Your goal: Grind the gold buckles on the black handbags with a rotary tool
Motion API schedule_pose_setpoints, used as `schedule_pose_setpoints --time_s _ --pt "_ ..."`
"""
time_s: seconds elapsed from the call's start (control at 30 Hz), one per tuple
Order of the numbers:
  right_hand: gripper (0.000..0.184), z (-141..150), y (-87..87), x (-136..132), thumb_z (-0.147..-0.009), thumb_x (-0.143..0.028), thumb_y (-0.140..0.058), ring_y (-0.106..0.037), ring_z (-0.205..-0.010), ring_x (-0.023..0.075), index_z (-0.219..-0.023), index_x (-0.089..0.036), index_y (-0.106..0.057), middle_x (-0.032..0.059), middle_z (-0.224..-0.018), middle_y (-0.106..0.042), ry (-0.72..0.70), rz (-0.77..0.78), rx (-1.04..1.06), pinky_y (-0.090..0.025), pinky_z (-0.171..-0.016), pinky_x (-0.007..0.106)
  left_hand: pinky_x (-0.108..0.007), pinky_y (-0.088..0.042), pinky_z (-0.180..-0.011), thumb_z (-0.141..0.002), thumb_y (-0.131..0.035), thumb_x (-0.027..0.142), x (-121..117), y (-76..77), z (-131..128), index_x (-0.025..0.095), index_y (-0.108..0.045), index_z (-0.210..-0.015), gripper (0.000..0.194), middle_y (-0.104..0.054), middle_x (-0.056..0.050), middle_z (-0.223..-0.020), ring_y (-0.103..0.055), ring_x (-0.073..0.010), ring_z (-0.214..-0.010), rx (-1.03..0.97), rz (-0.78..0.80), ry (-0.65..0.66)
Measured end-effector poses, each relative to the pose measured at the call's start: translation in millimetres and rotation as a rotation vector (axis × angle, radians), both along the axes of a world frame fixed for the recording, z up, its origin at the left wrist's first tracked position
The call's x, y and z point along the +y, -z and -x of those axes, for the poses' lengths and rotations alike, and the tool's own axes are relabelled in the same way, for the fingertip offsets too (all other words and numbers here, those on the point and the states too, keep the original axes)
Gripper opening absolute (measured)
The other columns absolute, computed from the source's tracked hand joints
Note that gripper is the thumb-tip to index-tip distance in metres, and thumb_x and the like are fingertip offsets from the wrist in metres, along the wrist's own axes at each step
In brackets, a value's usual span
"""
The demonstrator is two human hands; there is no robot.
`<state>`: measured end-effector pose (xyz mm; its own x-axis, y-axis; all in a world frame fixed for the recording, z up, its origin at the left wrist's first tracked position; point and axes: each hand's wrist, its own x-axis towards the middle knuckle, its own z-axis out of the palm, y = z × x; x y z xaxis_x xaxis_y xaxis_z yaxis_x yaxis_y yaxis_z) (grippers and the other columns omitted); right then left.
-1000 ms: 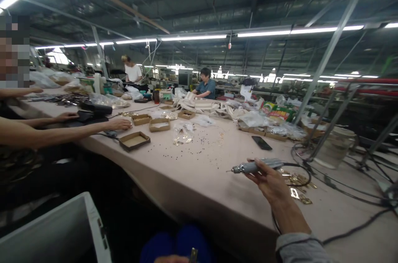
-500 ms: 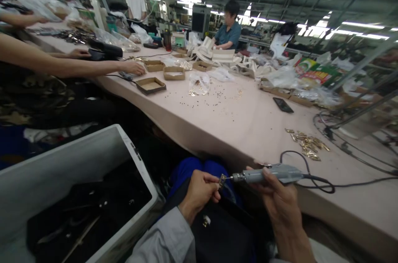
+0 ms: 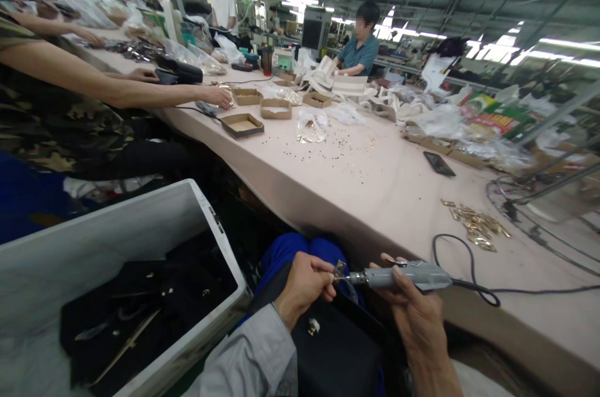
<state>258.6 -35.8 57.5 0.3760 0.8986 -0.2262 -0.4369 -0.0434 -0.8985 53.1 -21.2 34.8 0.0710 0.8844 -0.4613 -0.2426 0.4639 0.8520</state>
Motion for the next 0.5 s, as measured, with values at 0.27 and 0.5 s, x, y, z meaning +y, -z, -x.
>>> schedule_pose_setpoints --time_s 0.27,0.5 --pt "0.054 1.2 3.0 0.8 -0.065 -0.032 -0.098 -0.078 -0.094 0.042 -0.105 -0.019 -0.065 0.0137 -0.116 -0.076 -0.006 0.001 -0.018 -0.066 -0.08 0.066 -0.024 -0.052 -0.04 -0.067 -0.066 0.005 -1.1 4.1 2.7 0.005 -0.072 -0.08 0.014 -0.065 -0.003 -0.044 -0.058 -0.0133 -0.036 -0.017 -0.011 -0.001" --pt "0.058 2.3 1.7 0.4 -0.063 -0.032 -0.099 -0.078 -0.092 0.0415 -0.109 -0.019 -0.065 0.0133 -0.117 -0.075 0.005 0.007 -0.025 -0.065 -0.081 0.068 -0.025 -0.053 -0.041 -0.067 -0.07 0.003 -1.0 2.7 3.9 0.004 -0.071 -0.081 0.013 -0.065 -0.004 -0.045 -0.059 -0.0147 -0.037 -0.025 -0.004 -0.01"
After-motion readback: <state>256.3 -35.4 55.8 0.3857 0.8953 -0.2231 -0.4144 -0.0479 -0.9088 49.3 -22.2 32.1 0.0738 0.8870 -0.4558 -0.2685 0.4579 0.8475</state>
